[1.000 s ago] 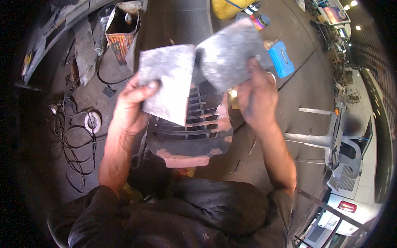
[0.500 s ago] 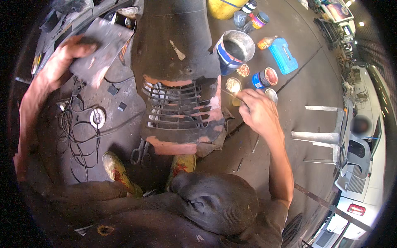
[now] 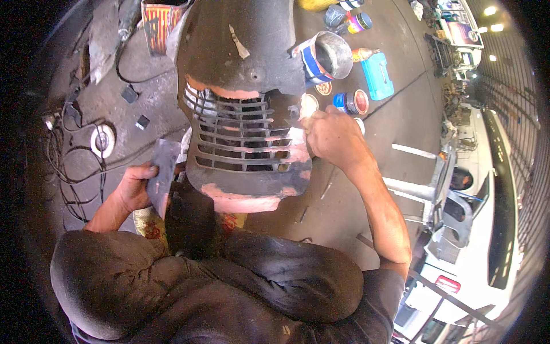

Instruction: The person applies pink body filler to a car grille using a metal spreader. They repeatedly scoop filler from a container and spread it into the grille's slots and surface, smoothing the material with the tool.

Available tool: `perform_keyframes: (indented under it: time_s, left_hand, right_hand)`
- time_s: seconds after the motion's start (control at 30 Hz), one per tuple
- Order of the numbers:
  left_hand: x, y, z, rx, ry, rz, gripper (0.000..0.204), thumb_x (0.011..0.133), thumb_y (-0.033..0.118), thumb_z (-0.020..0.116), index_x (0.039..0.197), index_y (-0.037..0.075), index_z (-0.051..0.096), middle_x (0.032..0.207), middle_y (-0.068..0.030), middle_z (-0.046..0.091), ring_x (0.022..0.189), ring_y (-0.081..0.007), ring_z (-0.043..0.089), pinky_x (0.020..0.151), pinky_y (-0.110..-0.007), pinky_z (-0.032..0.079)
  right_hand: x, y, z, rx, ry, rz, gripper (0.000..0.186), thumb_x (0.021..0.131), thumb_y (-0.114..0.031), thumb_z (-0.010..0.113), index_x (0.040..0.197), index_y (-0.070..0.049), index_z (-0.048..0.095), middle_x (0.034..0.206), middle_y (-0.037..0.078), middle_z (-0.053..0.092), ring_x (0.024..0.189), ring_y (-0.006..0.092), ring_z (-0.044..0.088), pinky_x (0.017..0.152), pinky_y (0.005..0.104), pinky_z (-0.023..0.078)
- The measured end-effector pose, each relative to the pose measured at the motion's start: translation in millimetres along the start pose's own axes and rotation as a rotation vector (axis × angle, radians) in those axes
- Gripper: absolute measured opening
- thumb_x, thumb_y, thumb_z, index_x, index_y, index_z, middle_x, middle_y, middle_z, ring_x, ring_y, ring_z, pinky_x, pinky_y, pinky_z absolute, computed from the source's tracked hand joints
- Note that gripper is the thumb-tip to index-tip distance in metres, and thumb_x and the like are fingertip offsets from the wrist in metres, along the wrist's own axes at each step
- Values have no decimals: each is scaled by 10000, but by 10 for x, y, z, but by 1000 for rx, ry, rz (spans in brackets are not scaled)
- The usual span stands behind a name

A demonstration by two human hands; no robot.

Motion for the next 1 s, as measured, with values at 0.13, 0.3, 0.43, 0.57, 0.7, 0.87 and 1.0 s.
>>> perform_keyframes:
  time_s: [0.13, 0.3, 0.43, 0.57, 0.7, 0.87, 1.0]
  left_hand:
    - [225, -90, 1, -85, -169, -131, 498, 820, 150, 626, 1270, -25, 507, 1160, -158, 640, 1042, -286, 636, 977, -410, 459]
    - [324, -30, 110, -189, -251, -157, 497, 823, 141, 617, 1279, -17, 498, 1166, -155, 638, 1053, -284, 634, 961, -411, 475]
    - [387, -7, 44, -245, -283, -161, 509, 825, 142, 614, 1291, -18, 485, 1183, -156, 630, 1061, -280, 632, 963, -412, 475]
    - [436, 4, 32, -264, -293, -168, 528, 827, 142, 610, 1309, -21, 469, 1196, -158, 625, 1070, -280, 630, 971, -413, 471]
    - [453, 23, 41, -287, -310, -189, 535, 827, 149, 612, 1312, -22, 466, 1207, -158, 620, 1086, -282, 623, 989, -414, 458]
    - [476, 38, 1, -261, -305, -232, 540, 823, 155, 617, 1311, -21, 468, 1214, -153, 618, 1108, -282, 611, 1008, -416, 443]
    - [467, 33, 22, -243, -277, -214, 540, 821, 144, 615, 1314, -19, 467, 1216, -150, 617, 1116, -278, 605, 1017, -415, 432]
  right_hand:
    - [10, -170, -87, -42, -82, 65, 276, 756, -114, 616, 1022, -113, 688, 902, 50, 669, 863, 283, 605, 738, 395, 526]
    - [-74, -330, -265, -5, -225, 177, 347, 701, -55, 665, 1045, -92, 688, 979, 23, 671, 882, 255, 589, 763, 370, 520]
    - [-129, -356, -248, 9, -256, 187, 359, 688, -29, 670, 1042, -85, 684, 1003, 23, 672, 855, 250, 580, 764, 365, 517]
    - [-139, -406, -311, -1, -311, 229, 380, 679, -12, 669, 1051, -89, 682, 1022, 30, 672, 870, 249, 584, 767, 356, 519]
    - [-135, -444, -386, -12, -331, 248, 395, 677, 4, 661, 1058, -97, 683, 1040, 35, 674, 883, 250, 590, 770, 348, 523]
    - [-84, -452, -436, -15, -355, 267, 366, 685, 9, 640, 1032, -94, 694, 1024, 44, 680, 869, 255, 593, 767, 353, 524]
    - [-71, -354, -463, 32, -316, 281, 357, 701, 11, 607, 1032, -88, 695, 996, 55, 686, 871, 259, 597, 769, 367, 521]
Point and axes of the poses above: each hand's wrist, its own x-axis towards the middle knuckle, its own z-axis out of the palm, y = z × x, the point moved 3 cm from there along x, towards the middle knuckle
